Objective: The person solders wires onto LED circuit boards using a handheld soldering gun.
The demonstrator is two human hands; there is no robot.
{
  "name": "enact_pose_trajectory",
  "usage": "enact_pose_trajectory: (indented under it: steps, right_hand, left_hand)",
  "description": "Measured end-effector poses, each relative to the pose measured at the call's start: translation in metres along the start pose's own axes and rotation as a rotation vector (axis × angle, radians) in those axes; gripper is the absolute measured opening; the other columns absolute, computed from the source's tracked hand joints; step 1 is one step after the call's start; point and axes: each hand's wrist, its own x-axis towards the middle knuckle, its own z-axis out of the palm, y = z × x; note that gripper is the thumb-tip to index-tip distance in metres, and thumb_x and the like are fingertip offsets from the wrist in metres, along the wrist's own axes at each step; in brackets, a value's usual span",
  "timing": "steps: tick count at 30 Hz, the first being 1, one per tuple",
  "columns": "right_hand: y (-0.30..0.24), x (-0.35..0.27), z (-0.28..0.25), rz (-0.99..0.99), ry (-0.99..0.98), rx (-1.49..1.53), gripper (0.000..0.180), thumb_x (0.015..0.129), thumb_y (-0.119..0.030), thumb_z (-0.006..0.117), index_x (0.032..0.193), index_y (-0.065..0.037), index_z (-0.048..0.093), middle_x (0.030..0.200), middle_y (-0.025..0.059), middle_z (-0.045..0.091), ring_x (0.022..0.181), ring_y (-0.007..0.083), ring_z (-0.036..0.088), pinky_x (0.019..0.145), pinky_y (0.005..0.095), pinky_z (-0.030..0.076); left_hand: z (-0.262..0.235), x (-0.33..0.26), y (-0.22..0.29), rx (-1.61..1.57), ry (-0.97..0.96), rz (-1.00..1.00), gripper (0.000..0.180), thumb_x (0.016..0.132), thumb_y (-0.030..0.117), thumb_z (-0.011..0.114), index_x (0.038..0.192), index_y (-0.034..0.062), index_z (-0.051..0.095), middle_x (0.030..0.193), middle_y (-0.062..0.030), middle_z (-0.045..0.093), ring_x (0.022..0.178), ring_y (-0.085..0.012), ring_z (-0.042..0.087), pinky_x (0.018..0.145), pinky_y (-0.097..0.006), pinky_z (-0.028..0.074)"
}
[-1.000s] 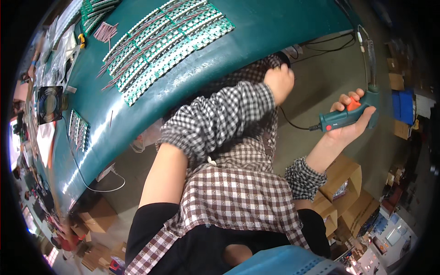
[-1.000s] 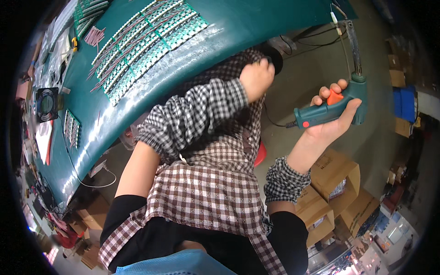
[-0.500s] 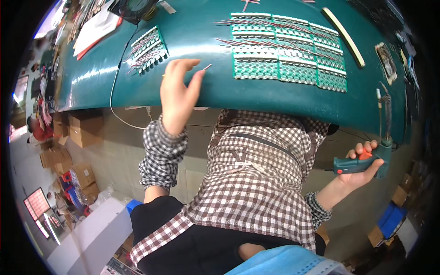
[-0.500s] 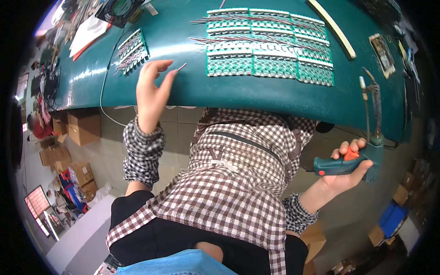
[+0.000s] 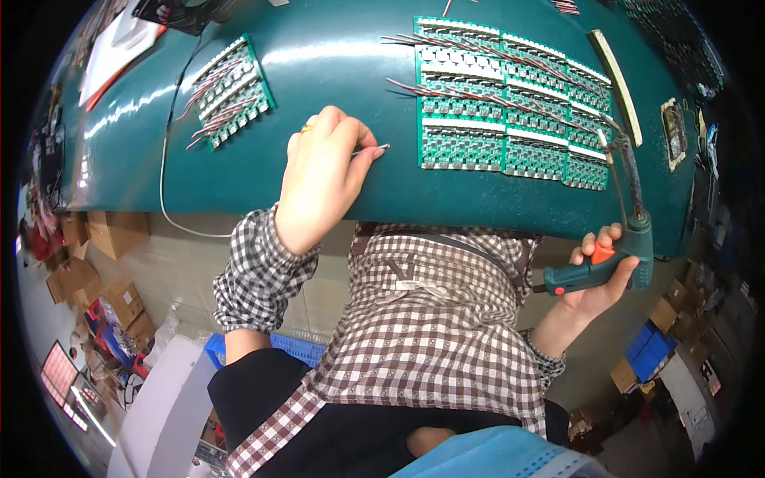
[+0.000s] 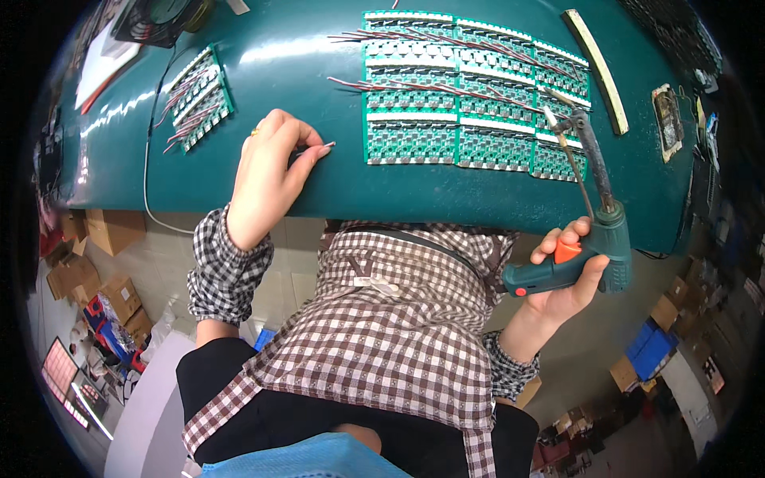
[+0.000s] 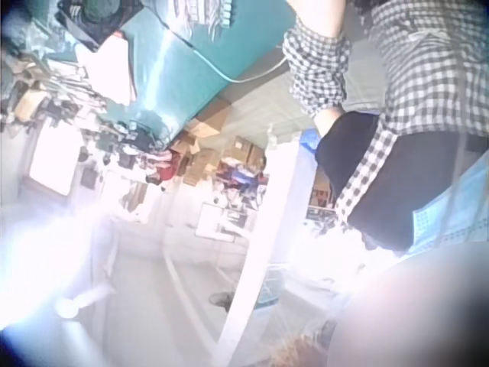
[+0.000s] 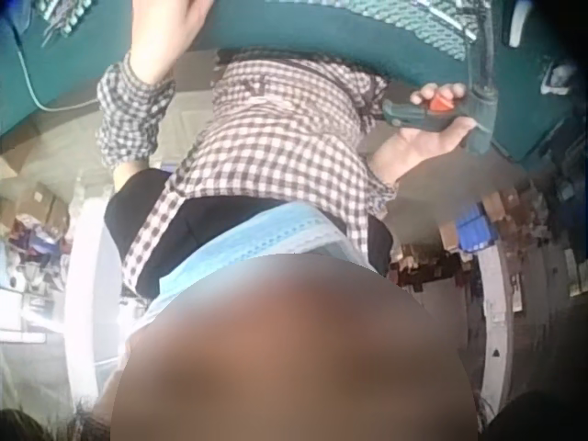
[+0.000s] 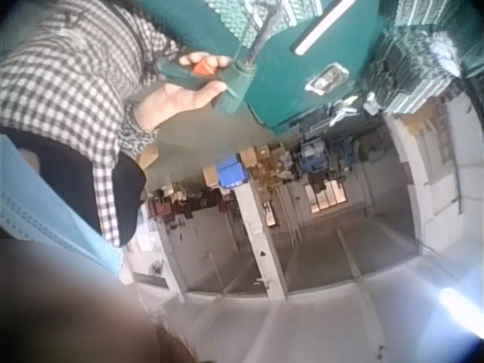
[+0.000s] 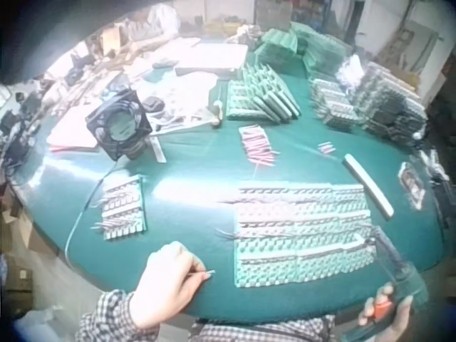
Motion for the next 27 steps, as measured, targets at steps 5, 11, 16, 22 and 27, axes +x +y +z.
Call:
enact_pose_trajectory:
  steps: [5, 11, 16, 22, 27]
  right_hand:
    - [-0.004, -0.002, 0.004, 0.002, 0.068, -0.108, 0.051, 0.087, -0.04, 0.058, 0.113, 0.001, 0.042, 0.094, 0.0073, 0.05, 0.079, 0.0189, 0.053, 0.062, 0.029, 0.052]
    - [-0.002, -0.005, 0.015, 0.066, 0.066, -0.223, 0.055, 0.086, -0.043, 0.058, 0.113, 0.002, 0.042, 0.094, 0.0069, 0.05, 0.079, 0.0187, 0.053, 0.061, 0.0284, 0.052]
    - [0.004, -0.01, 0.019, 0.097, 0.071, -0.29, 0.056, 0.086, -0.043, 0.057, 0.114, 0.002, 0.041, 0.095, 0.0072, 0.05, 0.079, 0.0186, 0.053, 0.057, 0.0266, 0.052]
    - [-0.008, -0.013, 0.007, -0.033, 0.222, -0.247, 0.053, 0.086, -0.044, 0.056, 0.114, 0.0, 0.043, 0.093, 0.0068, 0.053, 0.079, 0.0185, 0.054, 0.062, 0.0285, 0.052]
    - [-0.029, -0.021, -0.01, -0.217, 0.387, -0.286, 0.05, 0.088, -0.043, 0.055, 0.112, 0.0, 0.045, 0.094, 0.0069, 0.054, 0.08, 0.0191, 0.056, 0.062, 0.0291, 0.053]
  left_hand:
    - [-0.009, 0.002, 0.005, -0.018, -0.079, 0.046, 0.013, 0.074, 0.009, 0.066, 0.08, 0.004, 0.055, 0.08, -0.0099, 0.053, 0.072, -0.0294, 0.055, 0.065, -0.039, 0.043]
    - [-0.01, 0.018, 0.024, -0.356, -0.316, -0.119, 0.007, 0.083, 0.005, 0.06, 0.082, -0.0003, 0.055, 0.074, -0.0055, 0.055, 0.065, -0.0116, 0.056, 0.057, -0.024, 0.045]
    - [-0.004, 0.023, 0.019, -0.186, -0.246, -0.013, 0.006, 0.079, 0.002, 0.06, 0.083, -0.001, 0.056, 0.076, -0.0086, 0.056, 0.064, -0.0169, 0.056, 0.057, -0.026, 0.046]
    - [-0.007, 0.022, 0.017, -0.258, -0.267, -0.02, 0.008, 0.074, 0.001, 0.06, 0.081, 0.0029, 0.059, 0.073, -0.0131, 0.055, 0.067, -0.0303, 0.057, 0.059, -0.035, 0.046]
    - [-0.013, 0.012, 0.028, -0.151, -0.276, -0.06, 0.007, 0.075, 0.001, 0.061, 0.081, 0.002, 0.057, 0.073, -0.0124, 0.055, 0.064, -0.0275, 0.058, 0.058, -0.033, 0.045]
